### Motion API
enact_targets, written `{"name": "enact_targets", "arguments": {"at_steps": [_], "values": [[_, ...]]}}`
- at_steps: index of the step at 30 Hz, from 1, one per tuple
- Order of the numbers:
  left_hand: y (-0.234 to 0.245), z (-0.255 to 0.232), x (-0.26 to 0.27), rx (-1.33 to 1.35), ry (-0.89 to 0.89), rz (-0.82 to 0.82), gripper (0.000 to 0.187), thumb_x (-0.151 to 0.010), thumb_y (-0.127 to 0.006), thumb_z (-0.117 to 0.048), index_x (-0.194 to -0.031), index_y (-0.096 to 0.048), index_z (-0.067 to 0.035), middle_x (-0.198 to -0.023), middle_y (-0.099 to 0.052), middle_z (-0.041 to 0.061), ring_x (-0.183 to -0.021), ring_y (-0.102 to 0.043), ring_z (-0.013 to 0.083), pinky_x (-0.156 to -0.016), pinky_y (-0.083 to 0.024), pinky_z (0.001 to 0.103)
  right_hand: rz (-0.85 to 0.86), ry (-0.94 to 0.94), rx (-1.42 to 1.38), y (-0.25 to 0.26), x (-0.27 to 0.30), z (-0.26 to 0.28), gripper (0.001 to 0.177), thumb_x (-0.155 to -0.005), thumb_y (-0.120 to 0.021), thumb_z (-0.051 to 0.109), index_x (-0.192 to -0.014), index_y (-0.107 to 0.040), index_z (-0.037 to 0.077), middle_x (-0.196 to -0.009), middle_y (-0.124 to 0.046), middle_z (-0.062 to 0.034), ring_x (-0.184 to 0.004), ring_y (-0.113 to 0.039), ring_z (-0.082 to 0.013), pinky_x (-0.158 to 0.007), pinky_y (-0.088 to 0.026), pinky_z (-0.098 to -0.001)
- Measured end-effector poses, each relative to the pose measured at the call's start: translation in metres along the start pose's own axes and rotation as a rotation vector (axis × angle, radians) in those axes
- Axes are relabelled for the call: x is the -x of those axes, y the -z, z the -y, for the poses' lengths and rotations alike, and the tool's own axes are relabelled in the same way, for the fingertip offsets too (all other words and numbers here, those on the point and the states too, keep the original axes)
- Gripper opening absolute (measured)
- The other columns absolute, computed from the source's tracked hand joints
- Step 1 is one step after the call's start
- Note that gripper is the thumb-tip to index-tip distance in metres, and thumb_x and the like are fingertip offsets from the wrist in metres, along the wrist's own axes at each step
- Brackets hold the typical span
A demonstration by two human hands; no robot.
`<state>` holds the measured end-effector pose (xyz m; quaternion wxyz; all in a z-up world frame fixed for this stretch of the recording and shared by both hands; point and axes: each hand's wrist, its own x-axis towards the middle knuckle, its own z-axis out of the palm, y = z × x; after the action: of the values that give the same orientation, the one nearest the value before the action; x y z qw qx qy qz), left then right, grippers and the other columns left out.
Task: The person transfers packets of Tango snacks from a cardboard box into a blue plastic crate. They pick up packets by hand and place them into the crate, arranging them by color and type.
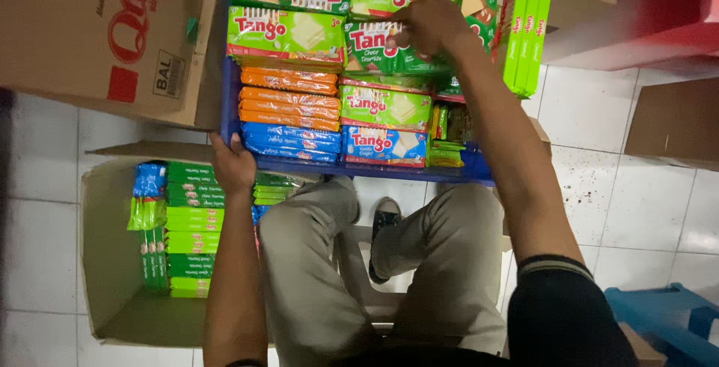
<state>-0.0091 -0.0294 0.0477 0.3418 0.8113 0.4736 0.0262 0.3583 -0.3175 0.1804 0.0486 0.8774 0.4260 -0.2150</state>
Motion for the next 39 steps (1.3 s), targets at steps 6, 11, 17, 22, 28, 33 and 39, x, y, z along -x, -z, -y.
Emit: {"name": "enact_targets", "arguments": {"at_steps": [6, 11, 17, 22, 28, 33, 39], "values": [[0.000, -0.003, -0.001, -0.045, 0.016, -0.005, 0.049, -0.109, -0.046, -0.035, -0.145, -0.038, -0.003, -0.128, -0.061, 0.036, -0.111, -0.056, 0.0607, -0.087, -0.042, 0.068, -0.066, -0.177, -0.068, -0.008, 0.085, 0.008, 0.124, -0.064, -0.095, 0.045, -0.163, -0.023, 0.024, -0.135, -0.044, -0.0286, -0.123, -0.047, -0.0537, -0.072, -0.053, -0.0682], [-0.002, -0.003, 0.000, -0.049, 0.000, -0.026, 0.043, -0.108, -0.046, -0.032, -0.141, -0.040, -0.004, -0.125, -0.064, 0.033, -0.107, -0.058, 0.0612, -0.083, -0.042, 0.067, -0.372, -0.065, -0.313, -0.045, 0.083, -0.025, 0.109, -0.061, -0.094, 0.038, -0.154, -0.043, 0.015, -0.129, -0.052, -0.0219, -0.118, -0.056, -0.0449, -0.074, -0.050, -0.0619], [0.001, -0.006, 0.000, -0.001, -0.038, -0.030, 0.047, -0.110, -0.043, -0.034, -0.143, -0.040, 0.001, -0.131, -0.060, 0.034, -0.113, -0.054, 0.0602, -0.084, -0.041, 0.066, -0.489, 0.074, -0.287, -0.071, 0.075, -0.025, 0.109, -0.067, -0.097, 0.036, -0.153, -0.038, 0.006, -0.144, -0.049, -0.0239, -0.126, -0.055, -0.0437, -0.085, -0.052, -0.0568], [0.003, -0.007, 0.001, -0.013, -0.022, -0.037, 0.042, -0.109, -0.047, -0.029, -0.139, -0.043, 0.000, -0.129, -0.062, 0.034, -0.113, -0.056, 0.0608, -0.086, -0.042, 0.066, -0.462, -0.083, 0.246, -0.085, 0.060, 0.004, 0.122, -0.064, -0.083, 0.078, -0.151, -0.043, 0.003, -0.146, -0.050, -0.0204, -0.136, -0.046, -0.0426, -0.114, -0.033, -0.0590], [0.002, -0.009, 0.002, -0.011, -0.025, -0.042, 0.043, -0.108, -0.047, -0.028, -0.143, -0.041, -0.002, -0.131, -0.063, 0.032, -0.112, -0.057, 0.0604, -0.085, -0.042, 0.066, -0.303, -0.066, 0.083, -0.090, 0.031, 0.063, 0.120, -0.088, -0.073, 0.086, -0.169, -0.006, 0.028, -0.167, 0.003, -0.0329, -0.157, -0.004, -0.0511, -0.127, -0.004, -0.0658], [0.002, -0.005, 0.001, -0.013, -0.002, -0.024, 0.043, -0.108, -0.046, -0.029, -0.140, -0.042, 0.000, -0.124, -0.064, 0.033, -0.107, -0.056, 0.0593, -0.085, -0.042, 0.064, -0.340, -0.162, 0.183, -0.102, 0.014, 0.066, 0.108, -0.101, -0.061, 0.088, -0.170, -0.004, 0.028, -0.169, 0.001, -0.0274, -0.157, -0.008, -0.0521, -0.126, -0.012, -0.0707], [0.003, -0.006, 0.001, -0.023, -0.044, -0.034, 0.044, -0.110, -0.044, -0.035, -0.141, -0.041, -0.004, -0.126, -0.064, 0.032, -0.109, -0.058, 0.0591, -0.082, -0.043, 0.066, -0.456, -0.193, 0.288, -0.104, 0.015, 0.064, 0.114, -0.101, -0.075, 0.092, -0.170, -0.006, 0.032, -0.172, -0.009, -0.0195, -0.158, -0.016, -0.0468, -0.124, -0.022, -0.0690]]}}
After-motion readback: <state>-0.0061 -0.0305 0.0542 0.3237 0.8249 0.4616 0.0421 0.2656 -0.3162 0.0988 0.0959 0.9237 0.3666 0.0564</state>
